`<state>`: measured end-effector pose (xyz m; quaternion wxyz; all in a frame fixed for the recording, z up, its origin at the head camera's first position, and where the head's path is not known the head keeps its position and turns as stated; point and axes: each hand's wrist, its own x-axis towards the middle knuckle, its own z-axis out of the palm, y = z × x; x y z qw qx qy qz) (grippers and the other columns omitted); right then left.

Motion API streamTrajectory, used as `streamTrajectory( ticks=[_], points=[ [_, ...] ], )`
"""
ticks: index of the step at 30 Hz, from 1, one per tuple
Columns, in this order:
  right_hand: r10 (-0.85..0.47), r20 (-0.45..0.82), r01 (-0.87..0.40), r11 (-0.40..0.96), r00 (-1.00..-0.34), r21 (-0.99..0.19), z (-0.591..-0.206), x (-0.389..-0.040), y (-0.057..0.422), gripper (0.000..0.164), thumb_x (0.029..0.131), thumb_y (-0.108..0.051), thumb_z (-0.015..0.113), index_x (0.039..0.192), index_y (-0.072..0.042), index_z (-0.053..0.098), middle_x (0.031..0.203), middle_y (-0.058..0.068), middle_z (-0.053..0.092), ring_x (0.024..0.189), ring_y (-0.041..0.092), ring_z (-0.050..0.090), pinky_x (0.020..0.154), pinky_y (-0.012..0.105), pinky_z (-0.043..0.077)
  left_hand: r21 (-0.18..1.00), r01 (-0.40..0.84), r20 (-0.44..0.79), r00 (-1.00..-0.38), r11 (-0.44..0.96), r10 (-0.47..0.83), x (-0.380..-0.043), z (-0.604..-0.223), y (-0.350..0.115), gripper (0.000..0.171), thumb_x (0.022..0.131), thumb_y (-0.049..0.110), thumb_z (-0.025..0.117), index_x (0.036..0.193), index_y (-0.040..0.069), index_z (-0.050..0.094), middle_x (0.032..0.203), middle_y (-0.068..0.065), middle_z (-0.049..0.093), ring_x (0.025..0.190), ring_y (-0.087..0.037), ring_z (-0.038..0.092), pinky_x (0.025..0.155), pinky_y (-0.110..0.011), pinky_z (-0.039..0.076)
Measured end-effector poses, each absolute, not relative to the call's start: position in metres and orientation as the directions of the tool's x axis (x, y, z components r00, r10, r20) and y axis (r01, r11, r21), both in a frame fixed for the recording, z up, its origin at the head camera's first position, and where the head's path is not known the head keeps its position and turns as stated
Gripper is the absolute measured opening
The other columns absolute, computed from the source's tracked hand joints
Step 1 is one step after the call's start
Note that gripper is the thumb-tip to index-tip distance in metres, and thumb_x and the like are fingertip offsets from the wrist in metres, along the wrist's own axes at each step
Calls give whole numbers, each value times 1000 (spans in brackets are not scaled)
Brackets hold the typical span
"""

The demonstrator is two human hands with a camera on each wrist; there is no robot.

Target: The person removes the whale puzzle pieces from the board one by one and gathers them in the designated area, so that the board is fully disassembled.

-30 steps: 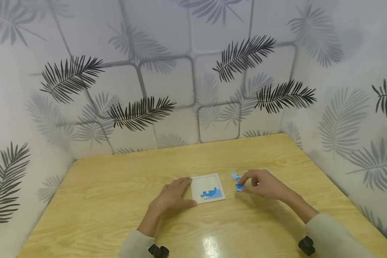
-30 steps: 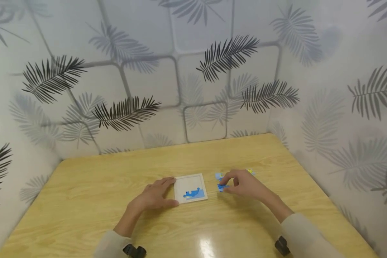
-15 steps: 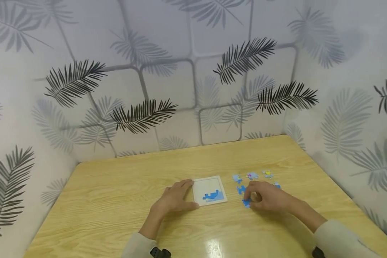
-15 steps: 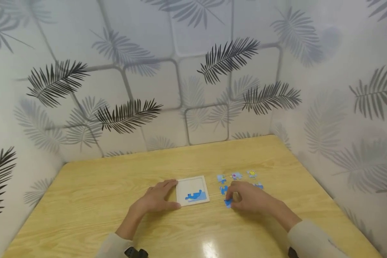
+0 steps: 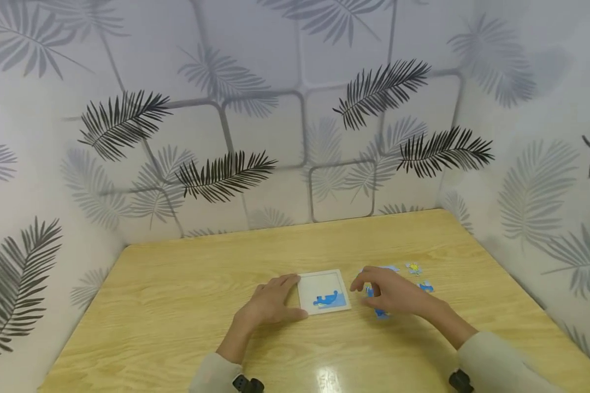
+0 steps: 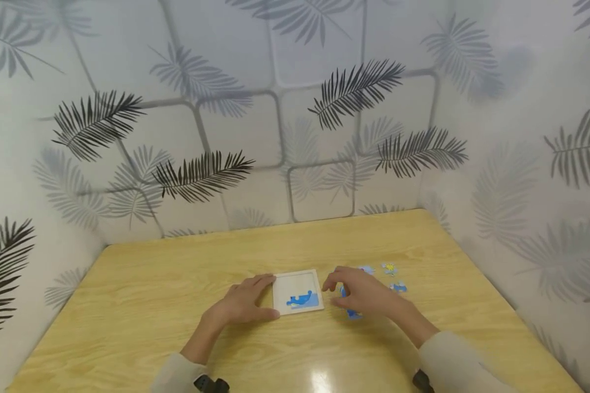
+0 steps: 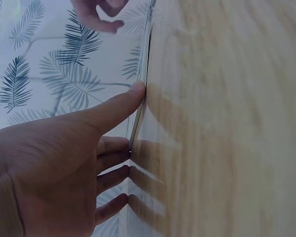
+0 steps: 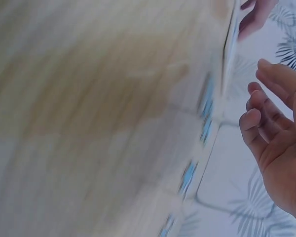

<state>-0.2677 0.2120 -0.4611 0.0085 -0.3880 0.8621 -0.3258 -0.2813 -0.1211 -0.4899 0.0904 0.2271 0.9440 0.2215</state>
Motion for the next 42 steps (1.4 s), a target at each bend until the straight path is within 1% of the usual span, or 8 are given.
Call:
streamTrajectory(
  ticks=[4,8,11,15,19,26,34,42],
  points=[
    [-653,186,-603,501,-734,-621,-461,-273,190,32,94,-5,76,124,-9,68,110,9,66,62,2,48,59,24,47,468,394,-66,-877,791,476,-282,-486,-120,89,89,51,79,161,15,40,166,-9,38,152,-35,34,118,-63,27],
    [-667,142,-584,504,-731,-636,-464,-278,168,36,93,-3,76,128,-5,67,118,12,66,63,4,48,61,24,48,465,395,-72,-875,793,478,-284,-486,-121,88,89,52,79,160,15,40,166,-8,38,152,-34,34,118,-62,28],
    [-679,116,-590,526,-725,-612,-464,-279,153,37,93,-4,76,128,-3,68,120,12,67,74,10,55,70,25,51,462,392,-78,-875,795,477,-285,-485,-124,88,90,51,79,160,15,40,166,-8,38,152,-34,34,118,-62,28],
    [-672,119,-610,564,-731,-556,-463,-279,139,35,90,-5,79,124,-5,72,115,9,68,94,21,63,81,30,54,473,384,-78,-878,793,472,-286,-485,-125,89,89,51,79,161,16,39,166,-9,37,152,-35,33,119,-62,26],
    [-665,102,-606,593,-740,-530,-465,-280,131,31,87,-2,80,117,-7,76,110,6,69,100,23,64,86,36,55,478,381,-78,-879,791,471,-286,-486,-126,89,89,50,79,161,16,38,166,-9,37,152,-36,33,118,-63,26],
    [-631,76,-554,610,-772,-567,-469,-281,128,30,85,3,79,113,-10,75,107,6,65,101,22,60,88,42,53,470,387,-83,-876,794,476,-283,-481,-125,88,91,48,78,161,13,38,166,-11,37,152,-37,33,119,-63,26],
    [-647,110,-579,578,-755,-576,-471,-279,129,32,85,5,78,111,-11,70,106,9,61,93,20,56,80,33,49,473,382,-96,-873,794,477,-273,-468,-122,87,92,47,77,160,10,38,165,-13,37,151,-38,34,118,-66,27],
    [-680,113,-626,579,-724,-523,-469,-277,131,30,86,5,77,113,-7,73,104,9,62,91,20,58,80,31,50,445,396,-82,-875,803,477,-269,-469,-120,85,92,47,77,159,9,40,163,-13,40,150,-36,37,116,-62,31]
  ],
)
